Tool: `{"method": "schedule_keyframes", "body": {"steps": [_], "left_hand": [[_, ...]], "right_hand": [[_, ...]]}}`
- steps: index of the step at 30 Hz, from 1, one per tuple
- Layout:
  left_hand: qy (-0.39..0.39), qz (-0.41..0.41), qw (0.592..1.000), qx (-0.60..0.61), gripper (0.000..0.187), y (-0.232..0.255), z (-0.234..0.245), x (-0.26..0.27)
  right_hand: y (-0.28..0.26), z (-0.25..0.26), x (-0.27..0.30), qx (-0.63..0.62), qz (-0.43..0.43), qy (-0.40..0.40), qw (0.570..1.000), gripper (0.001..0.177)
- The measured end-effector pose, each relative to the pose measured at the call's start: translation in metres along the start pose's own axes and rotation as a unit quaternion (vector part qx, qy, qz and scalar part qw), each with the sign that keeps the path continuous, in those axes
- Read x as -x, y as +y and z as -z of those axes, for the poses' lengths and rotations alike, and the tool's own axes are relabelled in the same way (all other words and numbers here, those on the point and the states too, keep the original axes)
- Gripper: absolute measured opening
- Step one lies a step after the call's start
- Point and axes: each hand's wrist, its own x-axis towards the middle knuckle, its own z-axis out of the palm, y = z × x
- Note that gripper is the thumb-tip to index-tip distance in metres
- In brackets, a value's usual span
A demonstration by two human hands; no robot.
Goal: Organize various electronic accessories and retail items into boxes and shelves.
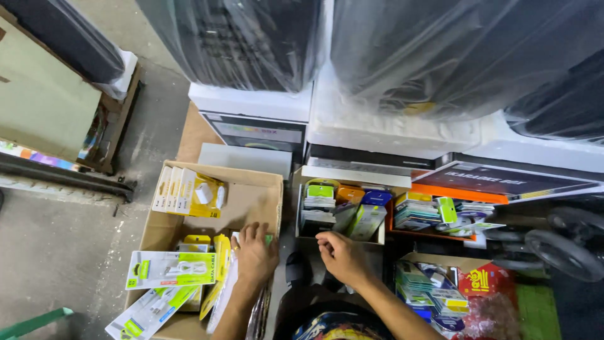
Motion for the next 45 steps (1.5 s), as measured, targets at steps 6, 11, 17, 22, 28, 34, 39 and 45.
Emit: {"method": "schedule_keyframes", "body": {"steps": [6,11,17,22,28,34,39,45], "left_hand": [[-0.022,0.023,0.999,-0.038,0.038,0.009,-0.003,0.002],[-0.007,-0.015,0.998,-0.056,0.046,0.031,-0.004,-0.001],[-0.061,0.026,0.993,-0.099,0.053,0.028,-0.038,0.003],[-0.078,0.039,0.991,-0.097,0.054,0.030,-0.037,-0.003],[-0.117,0.065,0.981,-0.137,0.060,0.028,-0.041,-0.004],[-0.105,0.074,0.985,-0.117,0.059,0.037,-0.040,0.002],[-0.046,0.055,0.993,-0.095,0.056,0.031,-0.050,0.006],[-0.053,0.071,0.991,-0.099,0.057,0.038,-0.046,0.004]], "right_hand": [[0.040,0.012,0.009,-0.043,-0.014,0.015,0.999,0.024],[0.082,0.015,0.025,-0.054,-0.075,-0.008,0.996,0.026],[0.154,0.001,0.064,-0.086,-0.132,-0.042,0.987,0.028],[0.200,-0.007,0.099,-0.087,-0.173,-0.072,0.979,0.031],[0.249,-0.018,0.136,-0.098,-0.192,-0.078,0.973,0.029],[0.288,-0.014,0.142,-0.106,-0.194,-0.072,0.973,0.029],[0.279,0.067,0.109,-0.376,-0.377,-0.020,0.847,0.036],[0.310,0.185,0.058,-0.470,-0.313,0.128,0.815,0.036]]}}
